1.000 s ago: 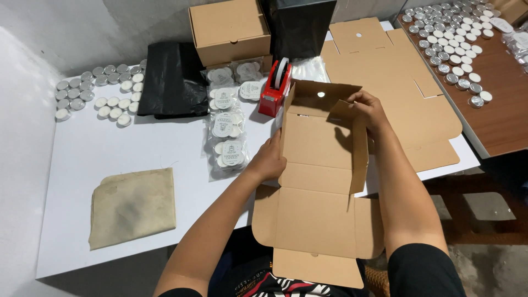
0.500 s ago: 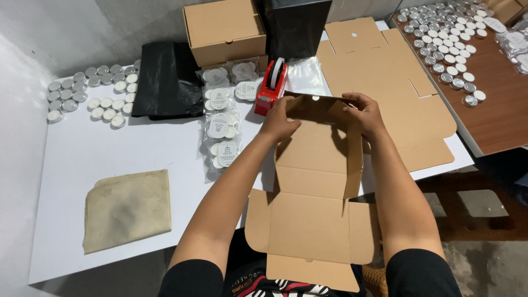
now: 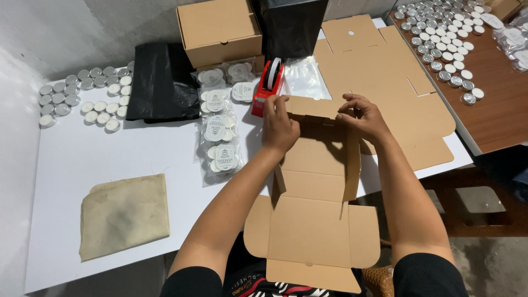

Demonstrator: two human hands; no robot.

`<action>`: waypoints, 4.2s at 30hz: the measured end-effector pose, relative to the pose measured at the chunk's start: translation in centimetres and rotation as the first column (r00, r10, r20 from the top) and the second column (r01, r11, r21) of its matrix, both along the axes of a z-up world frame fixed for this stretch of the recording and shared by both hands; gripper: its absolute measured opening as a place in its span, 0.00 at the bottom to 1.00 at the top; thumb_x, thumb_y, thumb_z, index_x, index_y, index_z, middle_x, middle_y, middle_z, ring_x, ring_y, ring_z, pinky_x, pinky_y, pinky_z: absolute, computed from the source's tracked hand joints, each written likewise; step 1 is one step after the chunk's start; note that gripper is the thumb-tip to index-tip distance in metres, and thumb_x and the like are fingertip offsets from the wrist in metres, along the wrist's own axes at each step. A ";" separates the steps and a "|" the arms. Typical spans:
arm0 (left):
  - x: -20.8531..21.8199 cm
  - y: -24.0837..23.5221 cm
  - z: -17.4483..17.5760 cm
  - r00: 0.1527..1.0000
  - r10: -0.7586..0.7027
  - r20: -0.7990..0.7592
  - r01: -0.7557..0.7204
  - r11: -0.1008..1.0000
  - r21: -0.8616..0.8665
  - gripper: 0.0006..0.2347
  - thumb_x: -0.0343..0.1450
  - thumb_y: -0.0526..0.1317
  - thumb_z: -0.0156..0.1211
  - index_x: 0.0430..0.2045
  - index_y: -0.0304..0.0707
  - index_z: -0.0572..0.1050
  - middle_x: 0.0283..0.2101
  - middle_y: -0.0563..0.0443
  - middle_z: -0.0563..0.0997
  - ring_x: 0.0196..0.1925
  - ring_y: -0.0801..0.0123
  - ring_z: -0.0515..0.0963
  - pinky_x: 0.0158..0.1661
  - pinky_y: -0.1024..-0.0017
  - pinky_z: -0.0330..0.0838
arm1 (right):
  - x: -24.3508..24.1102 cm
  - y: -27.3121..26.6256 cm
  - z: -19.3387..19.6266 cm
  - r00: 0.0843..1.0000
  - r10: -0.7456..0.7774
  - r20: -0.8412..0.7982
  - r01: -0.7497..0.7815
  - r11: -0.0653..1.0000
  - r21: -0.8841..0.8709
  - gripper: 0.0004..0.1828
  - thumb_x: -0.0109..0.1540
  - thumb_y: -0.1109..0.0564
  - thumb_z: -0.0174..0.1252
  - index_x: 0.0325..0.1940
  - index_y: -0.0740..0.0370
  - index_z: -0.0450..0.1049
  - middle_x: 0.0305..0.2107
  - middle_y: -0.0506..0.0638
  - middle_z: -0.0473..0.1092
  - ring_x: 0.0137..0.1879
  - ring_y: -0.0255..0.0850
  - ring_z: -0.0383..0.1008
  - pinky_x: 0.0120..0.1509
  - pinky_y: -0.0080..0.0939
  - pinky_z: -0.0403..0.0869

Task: Folding a cardboard box, filling it with small tea light candles, and placing the box into a black mailing bag.

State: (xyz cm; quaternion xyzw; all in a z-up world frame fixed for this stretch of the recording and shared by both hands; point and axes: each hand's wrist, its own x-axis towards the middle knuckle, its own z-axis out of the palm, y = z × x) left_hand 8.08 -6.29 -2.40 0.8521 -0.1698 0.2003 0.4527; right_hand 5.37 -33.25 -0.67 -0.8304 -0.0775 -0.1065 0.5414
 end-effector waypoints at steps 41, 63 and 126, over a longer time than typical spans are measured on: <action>-10.8 10.0 7.9 0.946 -0.318 -0.065 0.323 0.901 0.288 0.19 0.68 0.37 0.65 0.54 0.37 0.74 0.52 0.38 0.75 0.57 0.44 0.76 0.57 0.52 0.72 | -12.9 3.0 5.5 0.959 -0.226 -0.172 0.148 0.915 -0.376 0.41 0.63 0.47 0.63 0.76 0.65 0.58 0.63 0.69 0.60 0.70 0.67 0.62 0.73 0.64 0.64; -19.6 17.3 10.1 0.517 -0.270 -0.812 -0.147 0.907 -0.396 0.31 0.67 0.34 0.58 0.68 0.54 0.60 0.58 0.46 0.82 0.54 0.65 0.85 0.52 0.67 0.80 | -25.4 3.8 -3.6 0.642 0.374 -0.669 -0.001 0.873 0.488 0.11 0.66 0.57 0.59 0.39 0.69 0.71 0.15 0.54 0.66 0.14 0.39 0.66 0.15 0.36 0.60; -20.4 34.0 -11.4 0.824 -0.489 0.284 0.245 -0.145 -0.959 0.35 0.65 0.74 0.26 0.34 0.41 0.67 0.55 0.37 0.68 0.48 0.57 0.67 0.45 0.58 0.62 | -2.3 31.2 8.2 0.739 0.126 -0.662 -0.489 0.776 -0.398 0.47 0.58 0.37 0.70 0.62 0.76 0.58 0.56 0.76 0.68 0.64 0.66 0.72 0.61 0.62 0.75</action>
